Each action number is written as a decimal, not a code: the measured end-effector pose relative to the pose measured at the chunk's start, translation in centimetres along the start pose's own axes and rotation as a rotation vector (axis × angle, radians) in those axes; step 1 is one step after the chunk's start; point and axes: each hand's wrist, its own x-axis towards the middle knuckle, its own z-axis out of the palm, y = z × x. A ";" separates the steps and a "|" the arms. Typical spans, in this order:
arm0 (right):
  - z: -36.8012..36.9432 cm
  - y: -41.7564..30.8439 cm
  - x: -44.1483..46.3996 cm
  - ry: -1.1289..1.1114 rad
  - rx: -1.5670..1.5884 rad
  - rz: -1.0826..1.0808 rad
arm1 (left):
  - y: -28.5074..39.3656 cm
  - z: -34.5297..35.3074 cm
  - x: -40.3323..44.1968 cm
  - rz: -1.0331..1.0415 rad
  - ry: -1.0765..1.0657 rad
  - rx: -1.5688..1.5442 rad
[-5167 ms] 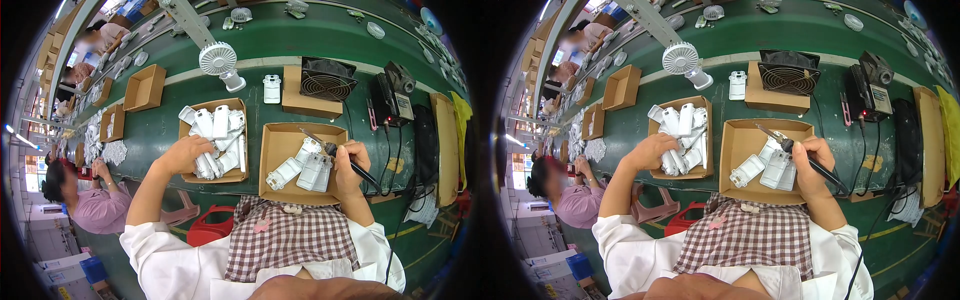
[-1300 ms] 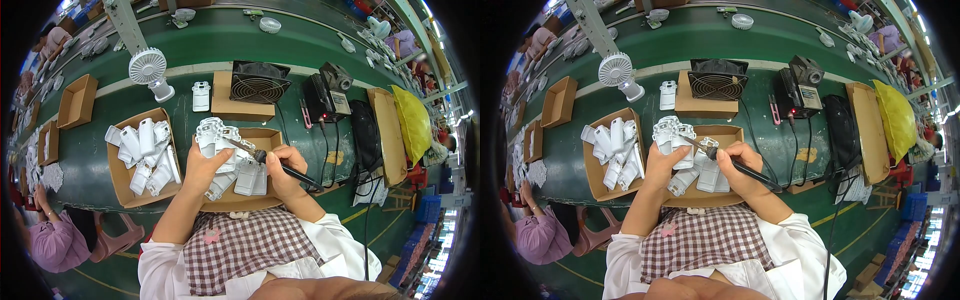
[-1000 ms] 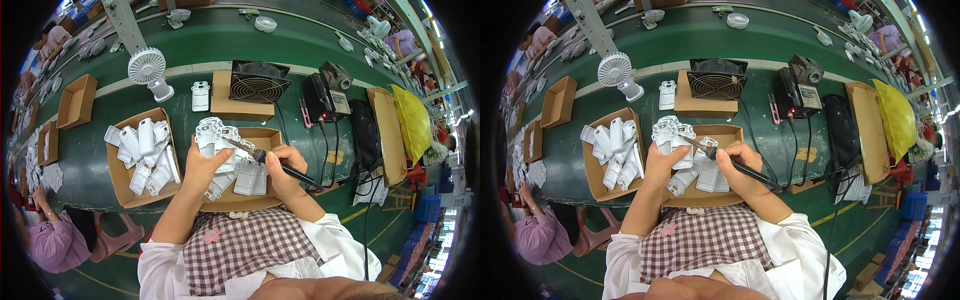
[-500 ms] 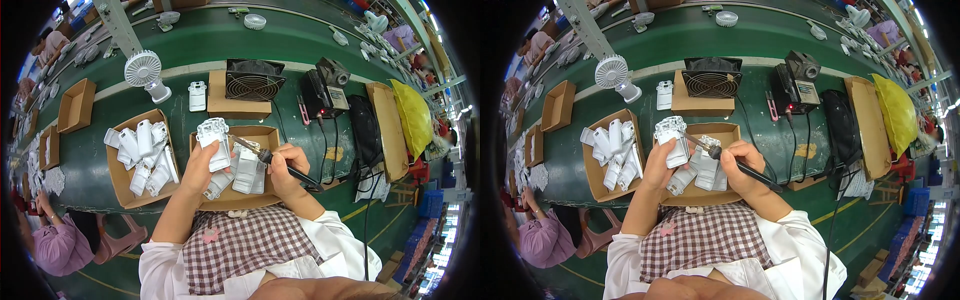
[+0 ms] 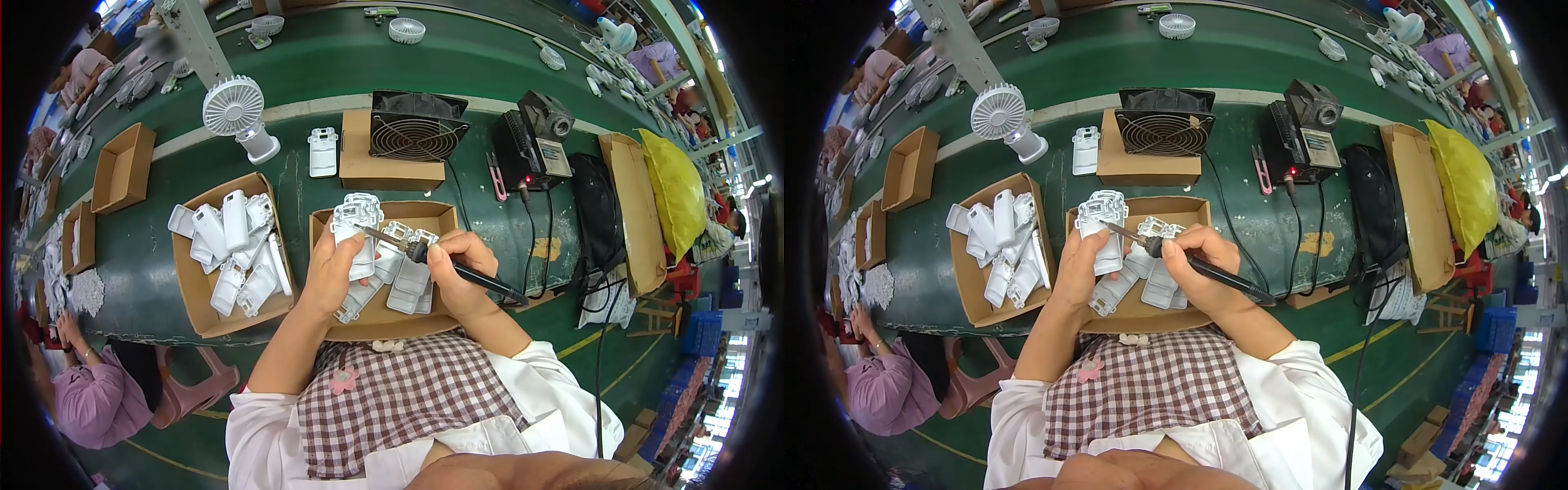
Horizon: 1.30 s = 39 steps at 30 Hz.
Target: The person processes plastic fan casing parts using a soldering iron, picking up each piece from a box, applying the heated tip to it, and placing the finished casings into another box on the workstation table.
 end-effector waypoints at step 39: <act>0.6 0.5 -0.2 0.119 0.022 -0.074 | -0.9 -0.9 0.3 0.039 -0.043 0.098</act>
